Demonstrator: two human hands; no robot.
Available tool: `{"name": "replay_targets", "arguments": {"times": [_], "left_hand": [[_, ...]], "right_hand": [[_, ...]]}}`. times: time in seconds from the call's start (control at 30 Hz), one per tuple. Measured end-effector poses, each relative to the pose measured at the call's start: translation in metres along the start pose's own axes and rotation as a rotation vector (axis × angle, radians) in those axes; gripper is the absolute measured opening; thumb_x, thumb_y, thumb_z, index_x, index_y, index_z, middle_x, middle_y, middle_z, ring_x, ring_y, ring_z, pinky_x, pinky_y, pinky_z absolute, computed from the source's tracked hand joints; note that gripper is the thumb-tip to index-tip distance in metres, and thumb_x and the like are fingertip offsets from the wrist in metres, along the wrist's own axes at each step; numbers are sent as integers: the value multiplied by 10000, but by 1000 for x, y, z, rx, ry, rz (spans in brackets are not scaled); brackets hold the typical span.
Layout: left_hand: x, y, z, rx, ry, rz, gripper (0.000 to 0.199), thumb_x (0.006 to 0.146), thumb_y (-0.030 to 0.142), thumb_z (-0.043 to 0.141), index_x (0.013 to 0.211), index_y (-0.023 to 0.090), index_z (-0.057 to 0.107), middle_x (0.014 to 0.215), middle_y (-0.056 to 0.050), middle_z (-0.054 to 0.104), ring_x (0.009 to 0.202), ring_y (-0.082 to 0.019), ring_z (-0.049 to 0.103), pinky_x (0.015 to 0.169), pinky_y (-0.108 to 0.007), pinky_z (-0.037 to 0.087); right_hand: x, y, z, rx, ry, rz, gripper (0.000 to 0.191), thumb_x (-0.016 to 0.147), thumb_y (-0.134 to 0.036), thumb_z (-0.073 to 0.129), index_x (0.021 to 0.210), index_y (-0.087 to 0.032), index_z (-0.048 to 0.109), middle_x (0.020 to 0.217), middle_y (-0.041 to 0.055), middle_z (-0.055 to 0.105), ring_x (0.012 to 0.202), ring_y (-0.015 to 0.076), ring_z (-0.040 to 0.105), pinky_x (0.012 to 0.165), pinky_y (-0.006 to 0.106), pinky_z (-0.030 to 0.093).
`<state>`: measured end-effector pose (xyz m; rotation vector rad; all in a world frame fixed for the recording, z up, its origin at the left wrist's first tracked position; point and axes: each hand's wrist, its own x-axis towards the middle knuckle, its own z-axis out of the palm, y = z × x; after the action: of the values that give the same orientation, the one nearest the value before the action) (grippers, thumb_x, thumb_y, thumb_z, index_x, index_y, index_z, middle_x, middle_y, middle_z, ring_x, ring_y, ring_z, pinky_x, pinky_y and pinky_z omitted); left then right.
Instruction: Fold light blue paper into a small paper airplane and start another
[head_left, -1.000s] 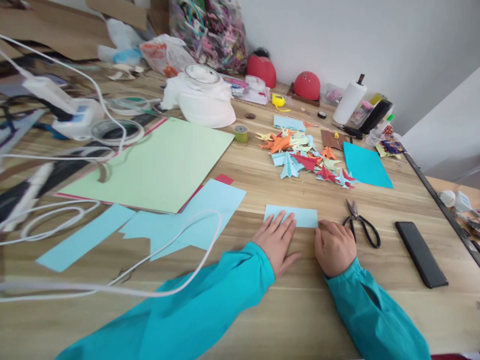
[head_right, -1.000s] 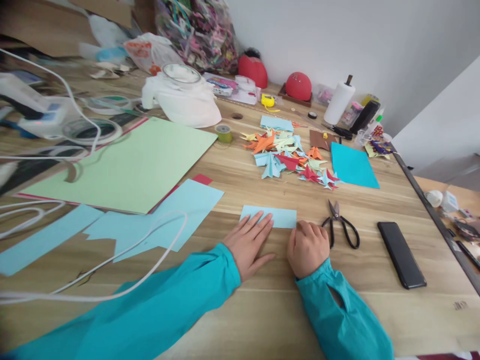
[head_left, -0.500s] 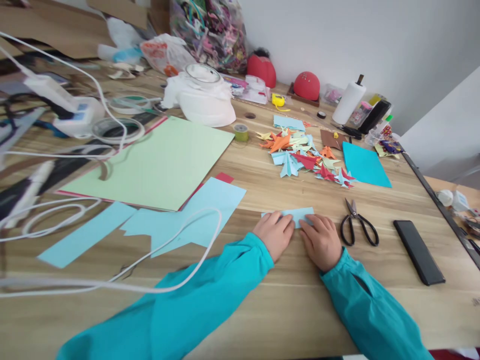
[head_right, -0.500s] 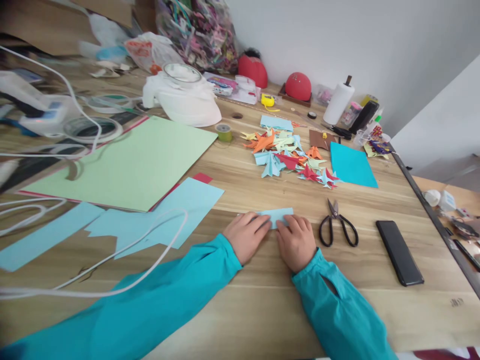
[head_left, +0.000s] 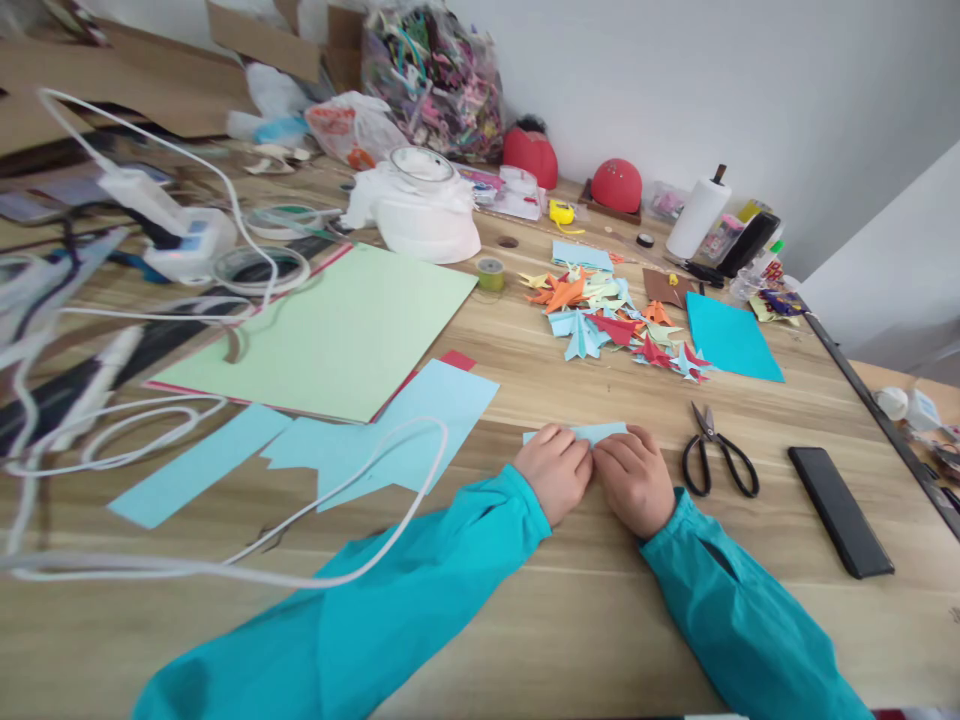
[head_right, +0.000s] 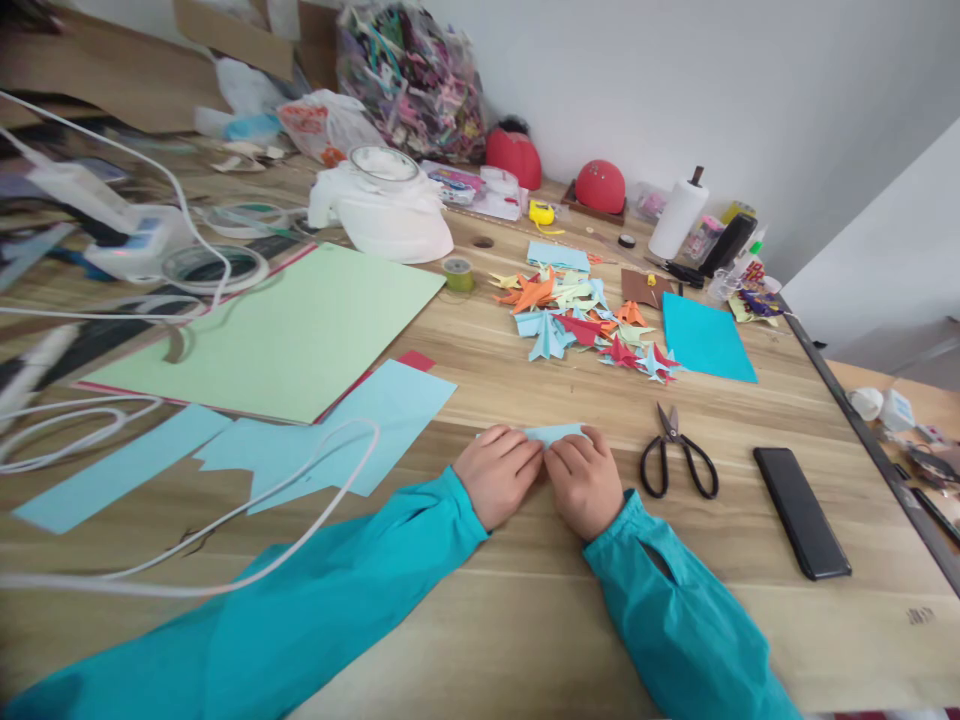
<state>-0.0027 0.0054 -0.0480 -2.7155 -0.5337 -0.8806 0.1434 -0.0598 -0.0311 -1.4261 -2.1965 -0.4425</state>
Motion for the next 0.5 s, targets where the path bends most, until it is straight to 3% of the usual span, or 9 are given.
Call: {"name": "replay_targets", "arguments": {"times": [0.27, 0.5], "left_hand": [[3, -15, -17, -95, 33, 9, 281, 871, 135, 392, 731, 158, 635, 750, -69, 639, 731, -165, 525, 676, -368, 373], [1, -43, -28, 59, 118, 46, 201, 839, 137, 475, 722, 182, 632, 772, -13, 682, 750, -155, 542, 681, -343, 378]], "right_hand": [[-3, 3, -7, -85, 44, 36, 192, 845, -106, 477, 896, -181, 646, 937, 51, 693, 959, 177, 558, 890, 359, 370], [-8, 20, -14, -173, 132, 122, 193, 821, -85, 509, 889, -193, 653, 929, 39, 708, 933, 183, 583, 834, 338, 389]]}}
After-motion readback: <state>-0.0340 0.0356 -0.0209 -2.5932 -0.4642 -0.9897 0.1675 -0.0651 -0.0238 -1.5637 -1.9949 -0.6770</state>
